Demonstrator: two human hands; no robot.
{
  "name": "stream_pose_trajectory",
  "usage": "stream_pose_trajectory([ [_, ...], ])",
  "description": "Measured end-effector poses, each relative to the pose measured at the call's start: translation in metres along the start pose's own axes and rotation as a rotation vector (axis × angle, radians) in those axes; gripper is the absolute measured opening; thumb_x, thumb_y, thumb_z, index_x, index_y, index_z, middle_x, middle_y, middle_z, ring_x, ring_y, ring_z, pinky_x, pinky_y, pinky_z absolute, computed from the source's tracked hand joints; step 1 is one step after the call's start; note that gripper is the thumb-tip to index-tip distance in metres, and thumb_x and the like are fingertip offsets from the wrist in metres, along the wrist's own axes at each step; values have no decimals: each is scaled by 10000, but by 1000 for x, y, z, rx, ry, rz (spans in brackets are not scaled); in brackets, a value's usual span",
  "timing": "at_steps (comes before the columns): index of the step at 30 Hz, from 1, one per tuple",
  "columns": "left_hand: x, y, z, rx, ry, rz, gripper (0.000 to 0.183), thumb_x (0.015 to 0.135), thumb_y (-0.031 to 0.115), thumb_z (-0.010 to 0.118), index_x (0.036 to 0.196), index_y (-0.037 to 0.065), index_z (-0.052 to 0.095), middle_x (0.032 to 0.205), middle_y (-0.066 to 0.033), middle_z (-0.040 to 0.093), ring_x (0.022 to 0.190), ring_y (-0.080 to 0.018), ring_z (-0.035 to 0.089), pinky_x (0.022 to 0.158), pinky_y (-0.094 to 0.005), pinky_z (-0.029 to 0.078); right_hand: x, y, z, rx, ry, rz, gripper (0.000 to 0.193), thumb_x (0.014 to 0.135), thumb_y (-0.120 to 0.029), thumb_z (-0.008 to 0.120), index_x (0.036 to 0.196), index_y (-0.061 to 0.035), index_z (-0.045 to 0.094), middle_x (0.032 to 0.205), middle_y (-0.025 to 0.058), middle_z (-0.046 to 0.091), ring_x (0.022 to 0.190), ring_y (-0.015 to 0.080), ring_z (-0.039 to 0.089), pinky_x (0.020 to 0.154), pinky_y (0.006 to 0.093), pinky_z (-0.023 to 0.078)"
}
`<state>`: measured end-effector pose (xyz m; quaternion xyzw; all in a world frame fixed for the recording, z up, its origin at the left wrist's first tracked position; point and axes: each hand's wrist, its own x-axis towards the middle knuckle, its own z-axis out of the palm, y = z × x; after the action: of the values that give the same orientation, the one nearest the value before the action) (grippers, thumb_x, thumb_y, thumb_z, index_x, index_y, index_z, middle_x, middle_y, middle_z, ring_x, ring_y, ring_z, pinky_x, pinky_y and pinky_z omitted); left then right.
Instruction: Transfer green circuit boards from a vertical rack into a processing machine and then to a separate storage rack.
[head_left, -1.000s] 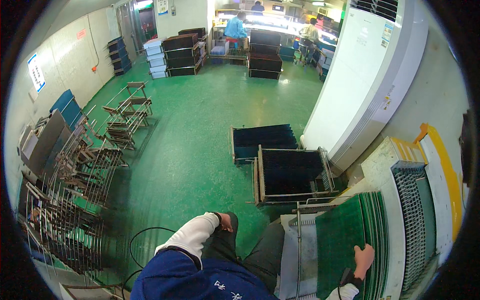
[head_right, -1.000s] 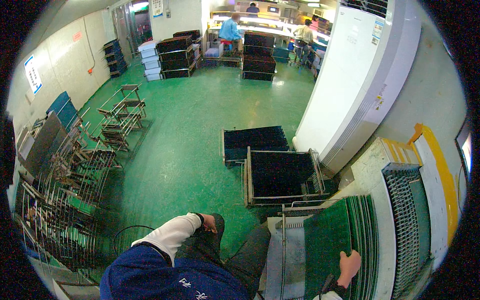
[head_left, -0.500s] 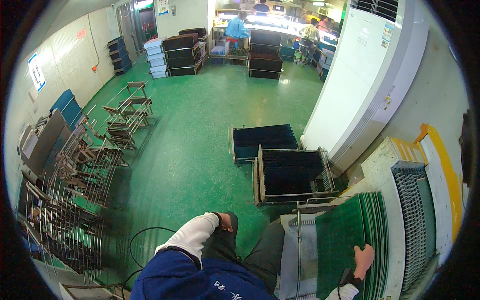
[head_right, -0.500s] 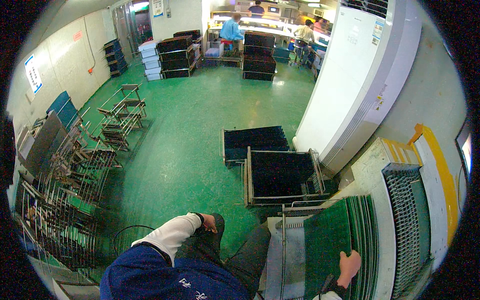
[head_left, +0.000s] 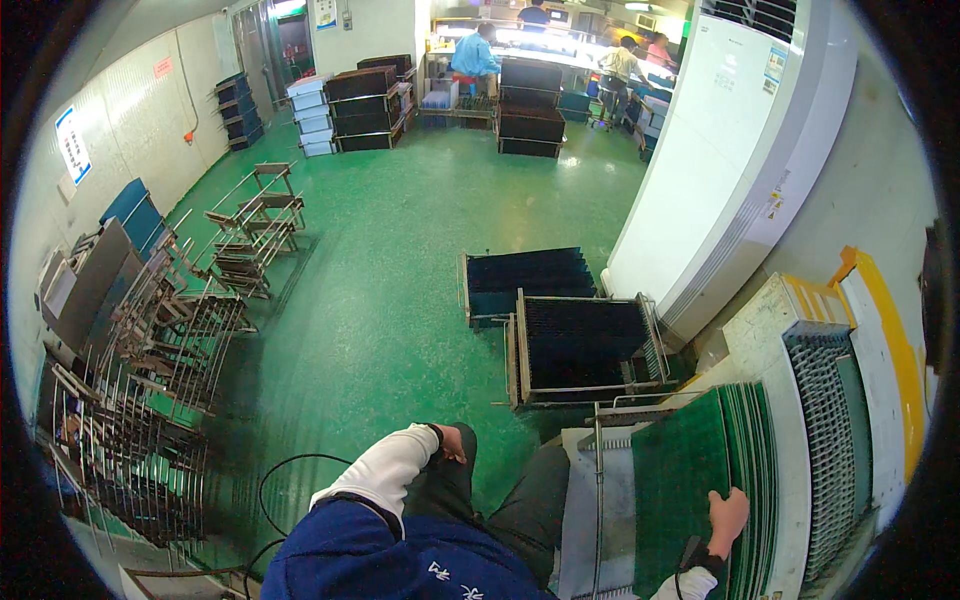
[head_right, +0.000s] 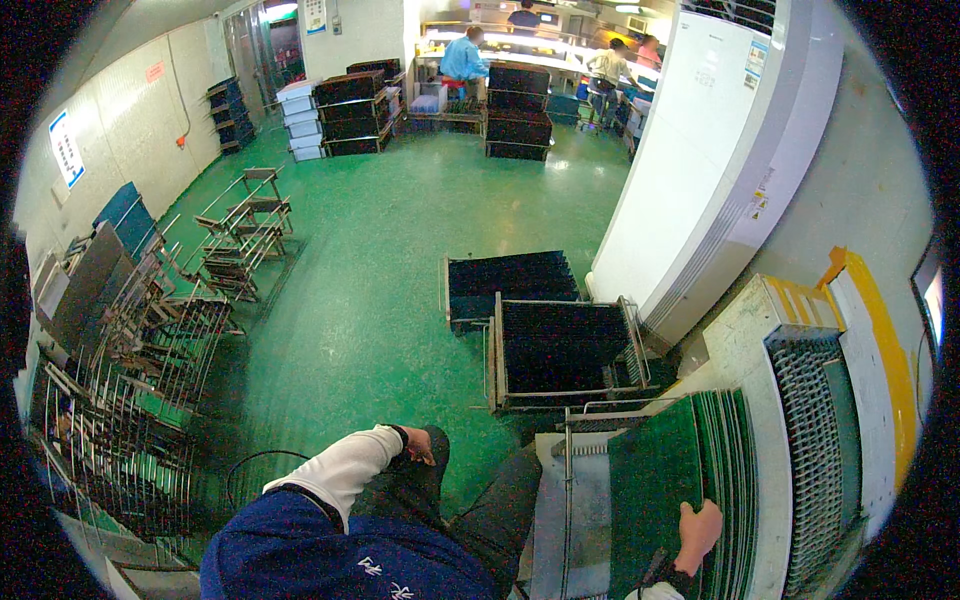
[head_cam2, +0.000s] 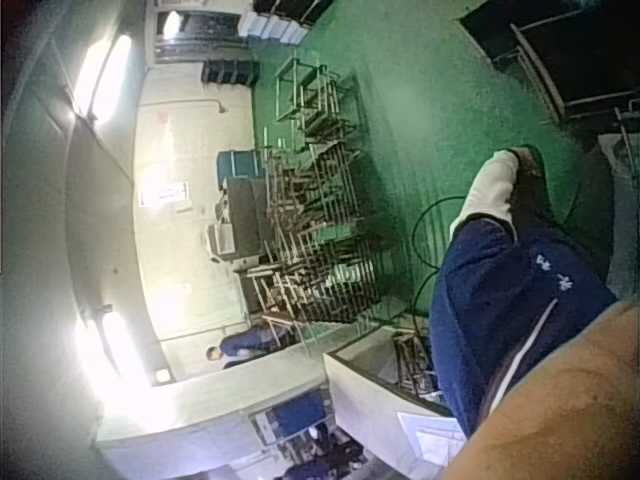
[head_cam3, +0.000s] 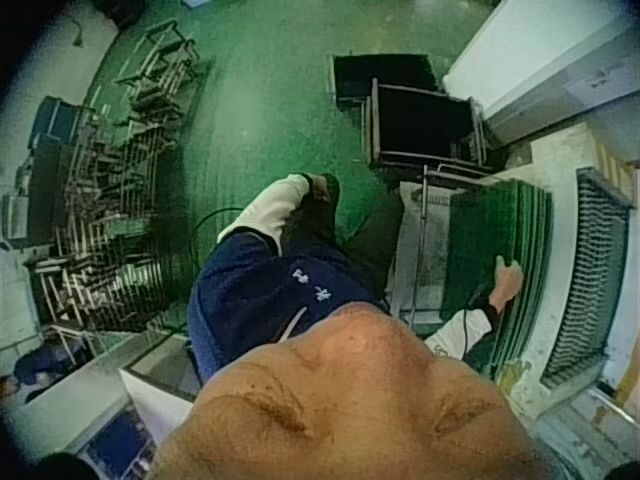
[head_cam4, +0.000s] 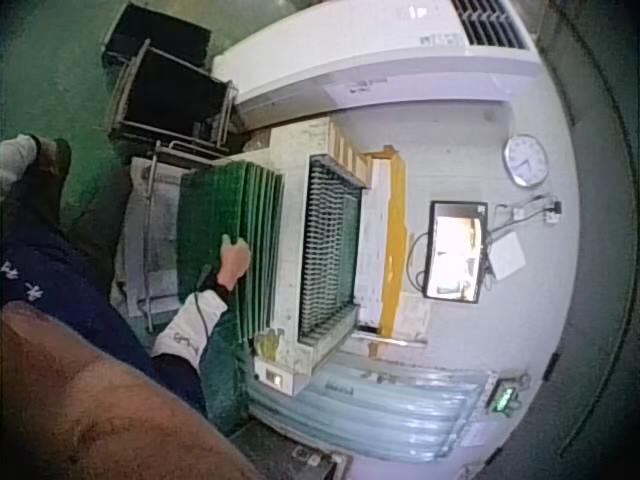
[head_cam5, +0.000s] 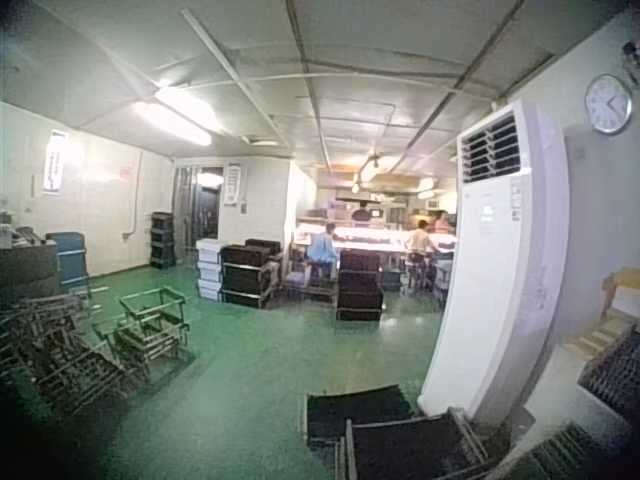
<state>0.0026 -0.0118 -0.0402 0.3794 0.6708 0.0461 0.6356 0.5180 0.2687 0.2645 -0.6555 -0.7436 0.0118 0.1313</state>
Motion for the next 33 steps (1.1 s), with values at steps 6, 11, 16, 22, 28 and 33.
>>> stream_pose_trajectory([
  [6, -4, -3, 1, 32, 7, 1, 333, 717, 397, 766, 865, 100, 740, 733, -34, 658, 625, -149, 595, 562, -311, 494, 0, -6, -3, 11, -32, 5, 328, 656, -219, 732, 857, 27, 647, 851, 225, 639, 823, 396, 610, 723, 457, 472],
  [11, -6, 7, 0, 23, -16, -4, 327, 715, 408, 765, 868, 120, 745, 753, -35, 665, 621, -148, 594, 563, -309, 494, 1, -1, -2, 5, -36, 23, 323, 658, -219, 730, 862, 18, 653, 853, 223, 639, 824, 391, 610, 725, 457, 472],
  [16, -9, 10, 0, 7, -16, -5, 334, 711, 417, 768, 887, 134, 748, 763, -30, 670, 616, -146, 591, 560, -302, 486, 2, 0, -1, 15, -16, 17, 322, 657, -220, 727, 858, 19, 648, 838, 221, 635, 815, 393, 606, 720, 461, 468],
  [22, -21, 12, 3, -7, 2, -7, 314, 714, 411, 768, 866, 136, 751, 725, -27, 658, 614, -146, 589, 554, -301, 468, -1, -4, 0, -6, -10, 11, 337, 657, -231, 729, 854, 25, 637, 860, 227, 628, 842, 408, 595, 735, 466, 463],
  [28, -34, 27, -1, 59, 40, -24, 282, 724, 390, 761, 794, 118, 734, 665, -26, 633, 588, -143, 574, 538, -309, 449, -2, 20, 14, -40, 102, -25, 344, 660, -237, 728, 852, 32, 635, 869, 247, 620, 850, 421, 588, 740, 475, 459],
  [33, -21, -3, -1, 59, 123, -10, 291, 735, 391, 752, 710, 107, 694, 592, -17, 594, 530, -130, 528, 481, -309, 392, 16, 16, 4, -14, -9, -117, 364, 704, -331, 710, 906, -31, 669, 882, 211, 642, 830, 388, 612, 713, 475, 476],
])
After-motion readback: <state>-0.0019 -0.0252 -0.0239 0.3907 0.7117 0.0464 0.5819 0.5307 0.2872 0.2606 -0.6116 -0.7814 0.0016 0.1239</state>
